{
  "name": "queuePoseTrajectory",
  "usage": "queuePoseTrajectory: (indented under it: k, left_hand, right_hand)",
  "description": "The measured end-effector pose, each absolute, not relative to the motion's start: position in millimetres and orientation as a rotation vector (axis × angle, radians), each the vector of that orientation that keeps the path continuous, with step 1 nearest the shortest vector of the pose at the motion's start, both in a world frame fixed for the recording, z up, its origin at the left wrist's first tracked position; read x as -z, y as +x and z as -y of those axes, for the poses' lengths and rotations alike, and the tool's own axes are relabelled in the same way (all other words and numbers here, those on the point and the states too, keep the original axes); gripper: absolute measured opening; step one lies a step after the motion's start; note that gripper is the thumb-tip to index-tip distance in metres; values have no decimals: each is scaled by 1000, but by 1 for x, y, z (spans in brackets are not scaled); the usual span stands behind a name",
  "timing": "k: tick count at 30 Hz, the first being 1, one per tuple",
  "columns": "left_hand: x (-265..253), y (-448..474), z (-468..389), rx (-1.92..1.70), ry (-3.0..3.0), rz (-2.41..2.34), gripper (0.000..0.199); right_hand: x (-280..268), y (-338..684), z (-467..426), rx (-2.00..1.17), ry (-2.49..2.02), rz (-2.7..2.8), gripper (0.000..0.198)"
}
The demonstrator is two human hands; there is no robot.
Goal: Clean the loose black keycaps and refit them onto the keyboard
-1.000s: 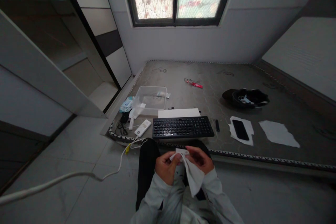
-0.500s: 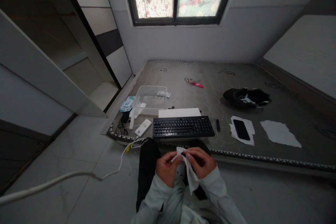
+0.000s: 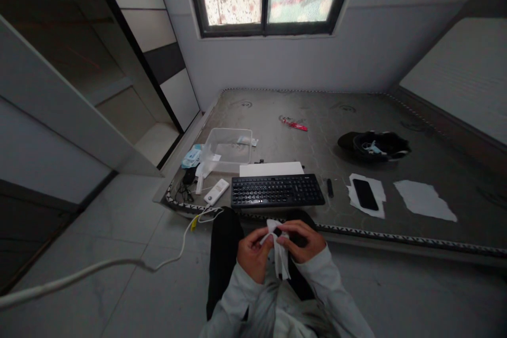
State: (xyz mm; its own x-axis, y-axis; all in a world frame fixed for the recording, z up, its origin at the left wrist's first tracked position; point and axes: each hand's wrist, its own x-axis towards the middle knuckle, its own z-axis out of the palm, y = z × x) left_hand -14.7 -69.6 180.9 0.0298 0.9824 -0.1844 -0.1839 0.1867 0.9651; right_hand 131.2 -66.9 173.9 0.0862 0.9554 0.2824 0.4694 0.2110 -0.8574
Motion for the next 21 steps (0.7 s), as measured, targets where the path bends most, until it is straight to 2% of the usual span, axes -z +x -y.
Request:
queuePoseTrajectory:
  k: [9,13,18,21]
  left_hand:
    - [-184,-12,69,-1095,1016,-1201,29]
    - [-192,-15,70,-1046,1339,-1280,25]
    - [-200,-21,69,-1100,1577,-1287,37]
    - [-196,-22,66,-1096,1621,-1320,28]
  right_hand:
    - [-160,130,65,-1025,-1365,1278,23]
    - [-153,129,63,-1064,-1352,1184,27]
    - [-147,128,63,-1094,-1384,1141,29]
    - [-142,124,64,-1056,-1413,1167,27]
